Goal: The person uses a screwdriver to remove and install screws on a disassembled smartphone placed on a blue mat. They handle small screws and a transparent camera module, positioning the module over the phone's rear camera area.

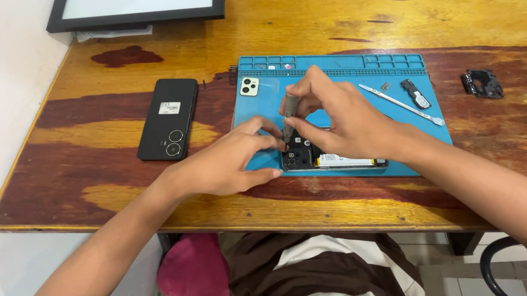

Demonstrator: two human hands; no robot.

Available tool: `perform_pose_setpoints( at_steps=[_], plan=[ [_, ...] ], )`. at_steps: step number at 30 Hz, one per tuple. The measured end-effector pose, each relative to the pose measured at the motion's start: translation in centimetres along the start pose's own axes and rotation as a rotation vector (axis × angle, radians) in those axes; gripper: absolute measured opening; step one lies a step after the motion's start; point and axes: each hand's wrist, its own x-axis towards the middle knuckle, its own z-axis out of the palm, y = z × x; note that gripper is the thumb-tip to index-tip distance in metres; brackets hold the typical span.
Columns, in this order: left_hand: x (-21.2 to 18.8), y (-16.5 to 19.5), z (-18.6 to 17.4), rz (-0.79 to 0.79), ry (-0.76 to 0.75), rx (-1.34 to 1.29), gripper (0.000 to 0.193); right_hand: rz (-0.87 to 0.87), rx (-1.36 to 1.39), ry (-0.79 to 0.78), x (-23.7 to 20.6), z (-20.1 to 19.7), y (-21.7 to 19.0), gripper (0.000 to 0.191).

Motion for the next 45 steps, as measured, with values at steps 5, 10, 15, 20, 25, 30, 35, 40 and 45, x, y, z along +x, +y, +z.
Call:
perform_pose_setpoints(
  at_steps=[5, 10, 15, 20, 25, 30, 35, 40, 45],
  plan=[
    [-0.1, 0.4, -0.1, -0.031, -0.008, 0.017, 0.044, 0.0, -0.024, -0.017, 0.0, 0.2, -0.1, 0.032],
    [-0.1, 0.1, -1.1, 0.062, -0.03, -0.016, 0.039, -0.059, 0.014, -0.086, -0.1, 0.0, -0.3, 0.03],
    [2.4, -1.5, -4.3, 0.135, 0.01, 0.074, 0.031, -0.078, -0.1, -0.083, -0.1, 0.0, -0.2, 0.023],
    [6.3, -2.7, -5.5, 0.119, 0.147, 0.191, 0.02, 0.063, 0.024, -0.208, 0.1, -1.1, 0.5, 0.02],
    [8.8, -3.1, -2.9, 0.106, 0.186, 0.402, 0.018, 0.004, 0.226, -0.255, 0.3, -2.5, 1.7, 0.018],
    [10.0, -2.9, -0.5, 0.189, 0.235, 0.231, 0.023, 0.08, 0.27, -0.312, 0.4, -3.1, 2.9, 0.016],
    [10.2, -2.2, 0.1, 0.023, 0.232, -0.064, 0.013, 0.048, 0.337, -0.31, 0.1, -2.6, 2.8, 0.019],
    [10.5, -2.3, 0.3, 0.096, 0.266, 0.114, 0.016, 0.068, 0.171, -0.253, 0.1, -1.7, 2.1, 0.018],
    [10.7, -3.1, 0.9, 0.096, 0.294, -0.048, 0.012, 0.039, 0.121, -0.257, 0.1, -1.7, 1.5, 0.022]
  ],
)
